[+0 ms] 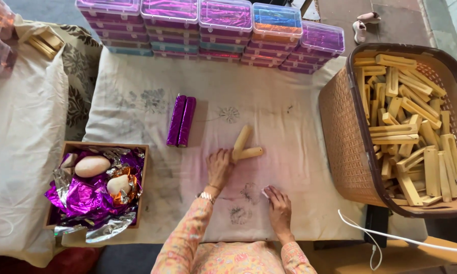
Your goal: Assembling wooden box components by inserting wrapped items into slots and applying a translucent film cover.
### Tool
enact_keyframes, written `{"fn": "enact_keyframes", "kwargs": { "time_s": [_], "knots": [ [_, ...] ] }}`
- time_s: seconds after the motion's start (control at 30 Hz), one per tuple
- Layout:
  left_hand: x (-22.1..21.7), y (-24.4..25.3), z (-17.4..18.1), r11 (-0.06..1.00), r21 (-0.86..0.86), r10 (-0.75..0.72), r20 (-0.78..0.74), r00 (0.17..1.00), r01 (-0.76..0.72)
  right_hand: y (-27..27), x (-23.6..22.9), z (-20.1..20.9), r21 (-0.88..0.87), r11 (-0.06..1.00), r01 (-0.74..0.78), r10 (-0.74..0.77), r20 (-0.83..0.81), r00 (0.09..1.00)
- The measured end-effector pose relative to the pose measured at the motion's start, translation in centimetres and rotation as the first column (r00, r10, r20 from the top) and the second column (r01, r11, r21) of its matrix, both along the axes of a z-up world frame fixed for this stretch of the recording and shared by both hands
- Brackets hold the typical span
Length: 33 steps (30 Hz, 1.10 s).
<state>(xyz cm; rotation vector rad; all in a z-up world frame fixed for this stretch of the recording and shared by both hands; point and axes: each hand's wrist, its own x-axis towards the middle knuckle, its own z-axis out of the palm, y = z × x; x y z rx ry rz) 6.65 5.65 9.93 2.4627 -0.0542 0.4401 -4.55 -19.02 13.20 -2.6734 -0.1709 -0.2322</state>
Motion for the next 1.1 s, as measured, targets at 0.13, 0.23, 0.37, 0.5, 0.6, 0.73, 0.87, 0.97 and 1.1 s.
{"fn": "enact_keyframes", "kwargs": {
  "time_s": [0.13,0.23,0.37,0.5,0.6,0.73,0.87,0.97,1.1],
  "knots": [
    [2.4,1.3,-4.2,0.993,-0.063,0.09,-0.117,0.989,-0.097,0.0,-0.3,-0.2,0.021,1.0,-0.011,0.01,0.044,0.999],
    [1.6,2.2,-0.5,0.955,-0.219,0.15,-0.222,0.963,-0.2,0.2,-0.4,0.0,0.037,0.999,-0.015,0.014,0.039,0.999],
    [-0.1,2.1,1.6,0.98,0.059,0.191,-0.058,0.98,-0.188,0.2,-0.2,0.3,0.033,0.999,-0.028,0.026,0.054,0.998],
    [-0.9,2.4,-0.4,0.997,0.041,0.061,-0.002,0.998,-0.06,0.0,0.2,1.0,0.01,0.998,-0.056,0.056,0.039,0.998],
    [-1.4,2.3,-0.9,0.999,0.047,0.025,0.016,1.0,-0.026,-0.3,1.1,1.2,-0.008,0.999,-0.04,0.04,0.011,0.999],
    [-2.2,0.9,-2.6,0.939,-0.343,-0.049,-0.196,0.979,-0.022,-0.2,3.9,0.5,0.169,0.964,0.204,-0.17,-0.196,0.966],
    [-0.8,-0.2,-9.8,0.364,-0.857,-0.338,-0.486,0.806,-0.364,2.8,6.7,0.1,0.453,0.859,0.238,-0.27,0.006,0.963],
    [-0.1,0.5,-14.7,0.171,-0.871,-0.498,-0.48,0.722,-0.46,7.5,7.4,1.3,0.308,0.948,0.079,-0.11,0.085,0.99],
    [-0.3,0.5,-20.5,0.117,-0.88,-0.495,-0.454,0.741,-0.461,10.5,7.5,3.5,0.187,0.958,-0.218,0.181,0.197,0.963]
  ]
}}
